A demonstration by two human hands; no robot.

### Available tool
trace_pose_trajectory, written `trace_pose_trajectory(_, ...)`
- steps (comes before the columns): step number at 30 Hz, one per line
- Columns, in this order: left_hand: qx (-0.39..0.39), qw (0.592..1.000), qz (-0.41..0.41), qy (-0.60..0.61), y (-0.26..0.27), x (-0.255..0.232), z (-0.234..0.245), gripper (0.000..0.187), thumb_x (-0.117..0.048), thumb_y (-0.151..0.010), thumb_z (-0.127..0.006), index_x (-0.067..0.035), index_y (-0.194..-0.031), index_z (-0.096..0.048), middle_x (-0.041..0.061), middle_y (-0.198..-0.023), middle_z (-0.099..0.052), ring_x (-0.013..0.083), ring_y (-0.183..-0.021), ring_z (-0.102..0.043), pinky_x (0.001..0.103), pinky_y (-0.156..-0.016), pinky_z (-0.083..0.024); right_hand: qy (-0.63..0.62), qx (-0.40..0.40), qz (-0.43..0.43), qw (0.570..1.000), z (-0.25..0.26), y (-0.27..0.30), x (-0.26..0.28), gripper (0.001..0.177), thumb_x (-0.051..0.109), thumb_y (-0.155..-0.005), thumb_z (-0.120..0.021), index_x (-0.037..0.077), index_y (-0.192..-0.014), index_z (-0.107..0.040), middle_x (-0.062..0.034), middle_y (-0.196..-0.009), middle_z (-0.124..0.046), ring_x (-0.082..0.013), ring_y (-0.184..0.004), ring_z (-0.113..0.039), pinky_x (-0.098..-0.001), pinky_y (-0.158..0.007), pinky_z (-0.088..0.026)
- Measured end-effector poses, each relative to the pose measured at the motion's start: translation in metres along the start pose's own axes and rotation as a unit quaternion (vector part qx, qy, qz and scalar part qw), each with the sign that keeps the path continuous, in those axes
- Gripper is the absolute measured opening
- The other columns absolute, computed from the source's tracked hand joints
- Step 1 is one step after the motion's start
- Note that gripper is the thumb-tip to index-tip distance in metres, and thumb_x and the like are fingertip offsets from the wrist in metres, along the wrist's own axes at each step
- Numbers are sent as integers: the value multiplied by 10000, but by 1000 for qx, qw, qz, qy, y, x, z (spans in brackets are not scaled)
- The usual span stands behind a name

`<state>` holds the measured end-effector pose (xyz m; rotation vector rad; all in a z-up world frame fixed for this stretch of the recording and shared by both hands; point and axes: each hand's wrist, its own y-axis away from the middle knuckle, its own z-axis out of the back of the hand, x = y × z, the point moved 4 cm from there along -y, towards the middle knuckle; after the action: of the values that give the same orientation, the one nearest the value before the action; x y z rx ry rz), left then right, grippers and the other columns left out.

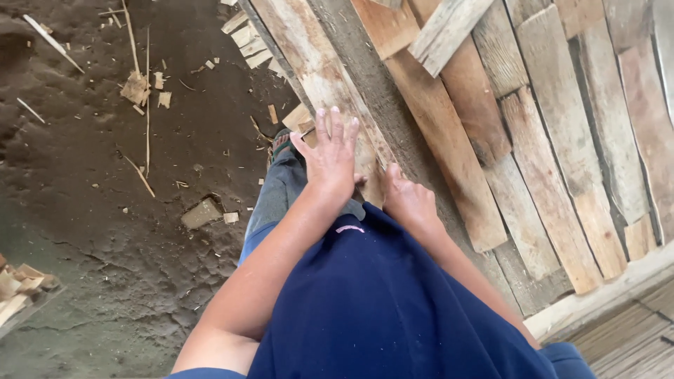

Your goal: The person uses a red utility knife to scrape the surface of wooden planks, removing loose material. They handle several planks, scraping each one and then placing them into a wooden crate.

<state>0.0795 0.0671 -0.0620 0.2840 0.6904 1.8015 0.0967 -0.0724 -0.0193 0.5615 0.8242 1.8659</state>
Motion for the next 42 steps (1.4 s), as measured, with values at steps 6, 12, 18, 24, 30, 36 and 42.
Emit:
trace_pose_trajectory(6,-5,1000,-3,6,-3,2,-5,1101,-610,-726,-845,-240,-1606,-296,167,-1684,-135,418,-1542,-67,879,-1020,-206,-6,10,-6,1000,25,33,11,213,205,-1003,-283,139,-1174,-392,-260,-984,-730,-506,-977,-723,-609,-895,-536)
trace_pose_trajectory(12,31,1000,4,0,5,0,10,1045,-516,-802,-827,-219,-1622,-252,183,-1689,-112,424,-1546,-38,874,-1041,-194,31,5,-43,999,-40,35,-32,178,317,-1057,-345,190,-1180,-361,-173,-951,-726,-451,-943,-736,-577,-850,-550)
trace_pose_trajectory(18,28,1000,3,-10,4,1,13,1057,-545,-804,-815,-201,-1624,-243,200,-1682,-121,437,-1542,-53,881,-1030,-177,-8,26,-53,998,-46,61,-46,214,242,-1026,-293,160,-1196,-394,-209,-1028,-727,-458,-983,-730,-582,-863,-559)
trace_pose_trajectory(24,-21,1000,-21,1,17,3,25,1021,-521,-797,-822,-161,-1611,-321,241,-1660,-209,451,-1539,-123,826,-1079,-171,-56,4,-44,997,-78,64,-83,373,302,-1025,-404,154,-1365,-438,-193,-1238,-688,-479,-1007,-721,-606,-894,-569)
trace_pose_trajectory(30,-25,999,-37,-10,19,9,21,1052,-607,-805,-769,-191,-1630,-266,221,-1674,-185,423,-1557,-104,803,-1124,-107,-87,62,-82,991,-90,58,-97,315,368,-985,-406,257,-1271,-473,-126,-1189,-705,-433,-1065,-710,-579,-894,-565)
trace_pose_trajectory(36,-37,998,-54,3,18,12,18,1082,-620,-792,-771,-176,-1633,-255,235,-1671,-188,442,-1553,-99,811,-1123,-63,-134,48,-113,983,-123,57,-134,269,401,-968,-503,312,-1220,-530,-82,-1188,-722,-368,-1138,-700,-514,-934,-564)
trace_pose_trajectory(42,-68,994,-85,13,17,18,14,1102,-639,-772,-773,-151,-1625,-274,244,-1658,-207,457,-1537,-134,795,-1139,-72,-243,-225,-20,943,-82,21,-75,387,379,-938,-682,235,-1289,-602,-83,-1217,-656,-359,-1080,-684,-484,-877,-595)
